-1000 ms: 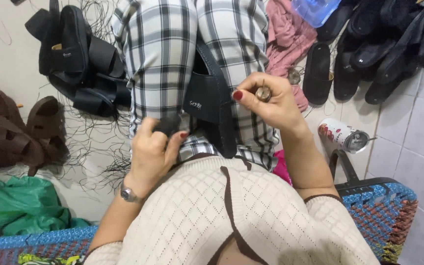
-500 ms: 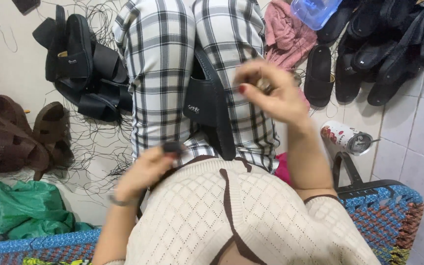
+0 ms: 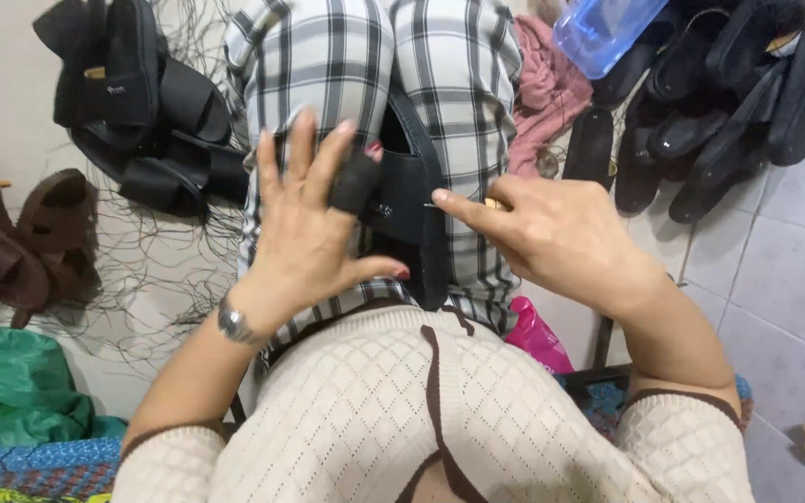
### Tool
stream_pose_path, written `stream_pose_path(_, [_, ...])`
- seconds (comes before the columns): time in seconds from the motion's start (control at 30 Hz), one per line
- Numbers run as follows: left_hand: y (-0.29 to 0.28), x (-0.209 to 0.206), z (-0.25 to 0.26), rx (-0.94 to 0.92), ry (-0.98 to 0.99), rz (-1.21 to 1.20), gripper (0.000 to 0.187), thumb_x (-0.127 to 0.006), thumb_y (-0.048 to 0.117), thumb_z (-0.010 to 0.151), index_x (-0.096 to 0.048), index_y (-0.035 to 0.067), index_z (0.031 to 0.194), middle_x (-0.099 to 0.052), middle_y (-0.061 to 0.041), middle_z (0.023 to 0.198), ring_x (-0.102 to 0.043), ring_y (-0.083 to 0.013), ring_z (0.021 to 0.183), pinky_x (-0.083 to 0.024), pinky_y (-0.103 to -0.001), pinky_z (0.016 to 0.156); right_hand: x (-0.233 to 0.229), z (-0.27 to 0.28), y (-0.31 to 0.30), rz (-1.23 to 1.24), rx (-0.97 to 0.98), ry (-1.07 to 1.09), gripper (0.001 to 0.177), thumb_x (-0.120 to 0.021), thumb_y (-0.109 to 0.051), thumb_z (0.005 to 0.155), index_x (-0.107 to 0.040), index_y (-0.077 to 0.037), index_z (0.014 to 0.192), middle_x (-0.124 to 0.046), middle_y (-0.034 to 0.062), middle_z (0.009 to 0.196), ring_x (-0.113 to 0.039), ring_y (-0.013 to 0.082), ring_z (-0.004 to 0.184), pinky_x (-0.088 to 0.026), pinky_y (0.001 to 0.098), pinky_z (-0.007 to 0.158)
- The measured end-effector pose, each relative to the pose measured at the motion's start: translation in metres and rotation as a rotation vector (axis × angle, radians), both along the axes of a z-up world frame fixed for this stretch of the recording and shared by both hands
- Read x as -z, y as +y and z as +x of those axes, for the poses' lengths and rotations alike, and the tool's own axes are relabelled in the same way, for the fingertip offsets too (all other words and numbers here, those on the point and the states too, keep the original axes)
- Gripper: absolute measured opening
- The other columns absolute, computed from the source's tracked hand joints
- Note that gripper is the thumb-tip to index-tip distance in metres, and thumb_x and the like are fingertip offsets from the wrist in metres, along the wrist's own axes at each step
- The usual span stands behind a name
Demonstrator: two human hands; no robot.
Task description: Hand-sewing a black sandal using a needle and thread to repair or assemble it.
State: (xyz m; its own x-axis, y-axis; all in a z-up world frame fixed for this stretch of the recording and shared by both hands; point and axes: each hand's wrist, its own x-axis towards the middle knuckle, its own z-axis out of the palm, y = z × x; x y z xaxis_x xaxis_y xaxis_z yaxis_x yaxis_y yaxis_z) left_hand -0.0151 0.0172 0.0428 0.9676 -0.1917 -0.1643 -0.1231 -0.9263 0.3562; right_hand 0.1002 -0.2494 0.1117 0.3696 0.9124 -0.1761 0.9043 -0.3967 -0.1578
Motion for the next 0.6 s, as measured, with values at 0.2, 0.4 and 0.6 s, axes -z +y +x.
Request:
stream_pose_path(0.2, [-0.015, 0.014, 0.021, 0.100, -0.280, -0.106, 0.136, -0.075, 0.103, 0.060, -0.050, 0.003, 0.149, -0.048, -0.019, 0.154, -0.003, -0.0434, 0.151, 0.010, -0.068, 0.118, -0.021, -0.003, 0.016, -0.149, 0.048, 0.018, 0.060, -0.060, -0.010, 0.091, -0.056, -0.028, 0.148, -0.057, 0.0013, 0.073, -0.054, 0.0126, 0.048, -0.040, 0.0301, 0.028])
stream_pose_path(0.4, [-0.029, 0.029, 0.031, 0.113, -0.569, -0.148, 0.117, -0.087, 0.107, 0.060, -0.069, -0.001, 0.103, -0.070, -0.019, 0.131, -0.035, -0.0454, 0.149, 0.005, -0.064, 0.125, -0.021, -0.038, 0.022, -0.230, 0.081, -0.474, 0.055, -0.060, -0.019, 0.086, -0.068, -0.031, 0.139, -0.049, -0.0037, 0.064, -0.050, 0.0112, 0.044, -0.035, 0.0273, 0.032])
stream_pose_path(0.6, [-0.025, 0.030, 0.036, 0.130, -0.674, -0.242, 0.115, -0.082, 0.105, 0.068, -0.071, -0.005, 0.099, -0.074, -0.018, 0.120, -0.050, -0.0453, 0.142, -0.006, -0.061, 0.127, -0.018, 0.017, 0.024, -0.242, 0.174, 0.322, 0.056, -0.060, -0.013, 0.086, -0.064, -0.024, 0.141, -0.068, 0.0043, 0.071, -0.062, 0.0227, 0.052, -0.051, 0.0402, 0.045])
